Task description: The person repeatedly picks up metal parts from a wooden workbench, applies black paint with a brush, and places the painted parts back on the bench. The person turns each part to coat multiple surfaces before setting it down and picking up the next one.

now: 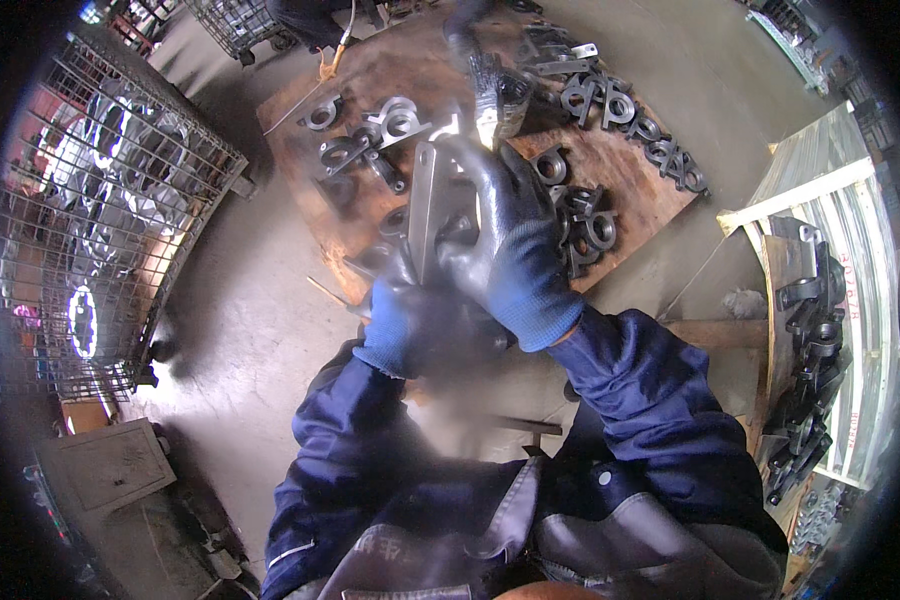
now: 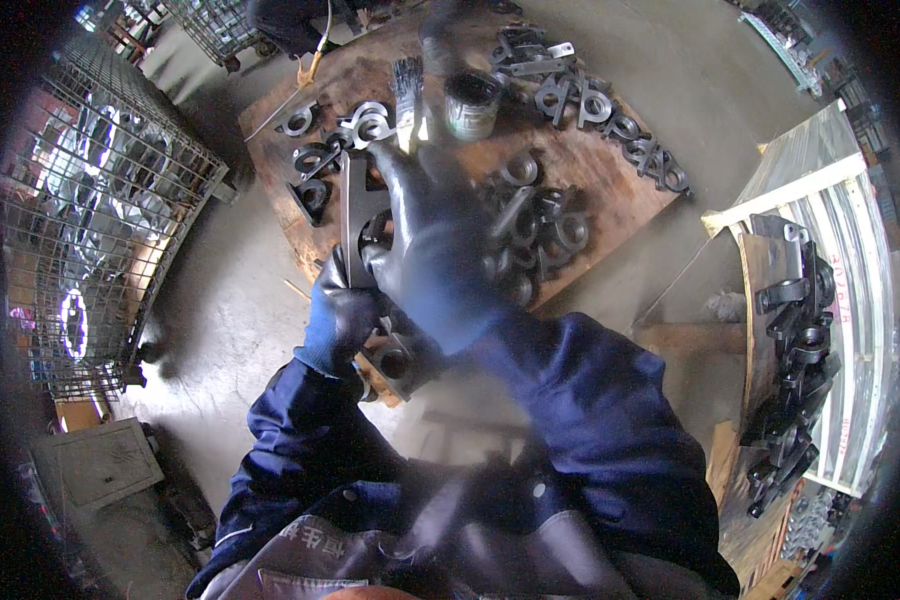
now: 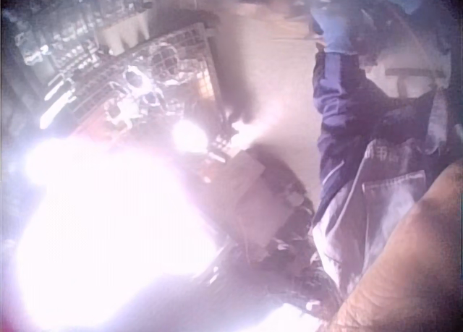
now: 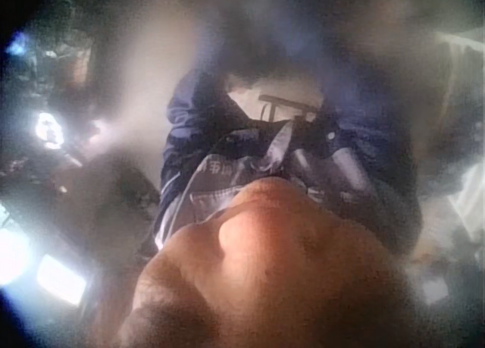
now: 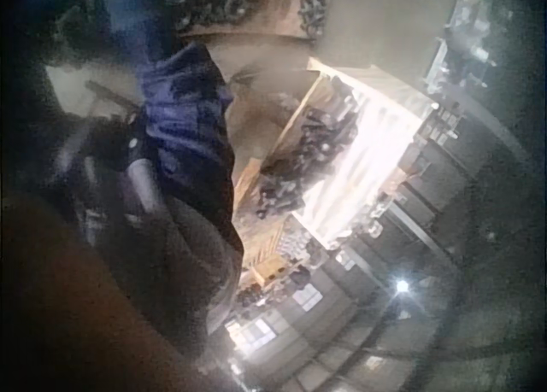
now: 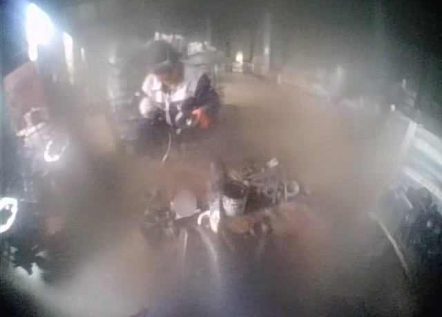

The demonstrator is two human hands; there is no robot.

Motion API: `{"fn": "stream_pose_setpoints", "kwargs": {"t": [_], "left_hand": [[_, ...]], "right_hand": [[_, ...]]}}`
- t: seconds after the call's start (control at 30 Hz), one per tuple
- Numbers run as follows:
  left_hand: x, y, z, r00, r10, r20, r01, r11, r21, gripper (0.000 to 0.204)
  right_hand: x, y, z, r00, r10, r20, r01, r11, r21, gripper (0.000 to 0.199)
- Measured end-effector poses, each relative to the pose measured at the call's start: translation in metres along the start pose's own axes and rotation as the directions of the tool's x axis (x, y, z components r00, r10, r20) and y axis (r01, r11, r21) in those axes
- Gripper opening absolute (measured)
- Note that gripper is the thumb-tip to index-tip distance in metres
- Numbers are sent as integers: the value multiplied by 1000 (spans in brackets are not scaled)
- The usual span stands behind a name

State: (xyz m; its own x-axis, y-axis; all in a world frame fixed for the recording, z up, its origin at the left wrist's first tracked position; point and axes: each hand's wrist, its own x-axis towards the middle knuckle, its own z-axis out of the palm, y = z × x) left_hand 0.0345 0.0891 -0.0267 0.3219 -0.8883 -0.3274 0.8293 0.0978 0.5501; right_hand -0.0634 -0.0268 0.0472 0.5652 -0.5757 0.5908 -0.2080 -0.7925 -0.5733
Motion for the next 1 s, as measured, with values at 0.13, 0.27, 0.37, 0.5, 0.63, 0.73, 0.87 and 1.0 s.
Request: {"fn": "stream_pose_setpoints", "kwargs": {"t": [0.13,0.27,0.37,0.5,0.63,0.73,0.87,1.0], "left_hand": [[-3,-4,-1,971,237,-36,-146,705,694,29],[-4,3,-5,930,268,252,-354,465,811,30],[-4,15,-20,990,109,85,-129,512,849,21],[-4,15,-38,844,168,510,-506,-70,860,21],[11,-1,-38,991,45,123,-118,-89,989,26],[42,-14,-31,982,-9,190,-177,-415,892,24],[96,-28,-35,981,-140,133,-188,-525,830,20],[157,-40,-45,928,-320,191,-372,-750,547,17]], "right_hand": [[2,4,0,998,59,15,-60,993,98,71],[8,15,-10,999,21,-41,2,871,492,66],[2,34,-37,994,-35,-101,62,957,284,60],[4,79,-67,979,-30,-199,74,972,222,54],[1,122,-85,936,-55,-348,49,998,-26,43],[3,142,-92,908,-19,-418,-24,995,-99,41],[-1,157,-103,898,8,-440,-55,994,-95,43],[-3,170,-110,896,6,-445,-73,988,-133,44]]}}
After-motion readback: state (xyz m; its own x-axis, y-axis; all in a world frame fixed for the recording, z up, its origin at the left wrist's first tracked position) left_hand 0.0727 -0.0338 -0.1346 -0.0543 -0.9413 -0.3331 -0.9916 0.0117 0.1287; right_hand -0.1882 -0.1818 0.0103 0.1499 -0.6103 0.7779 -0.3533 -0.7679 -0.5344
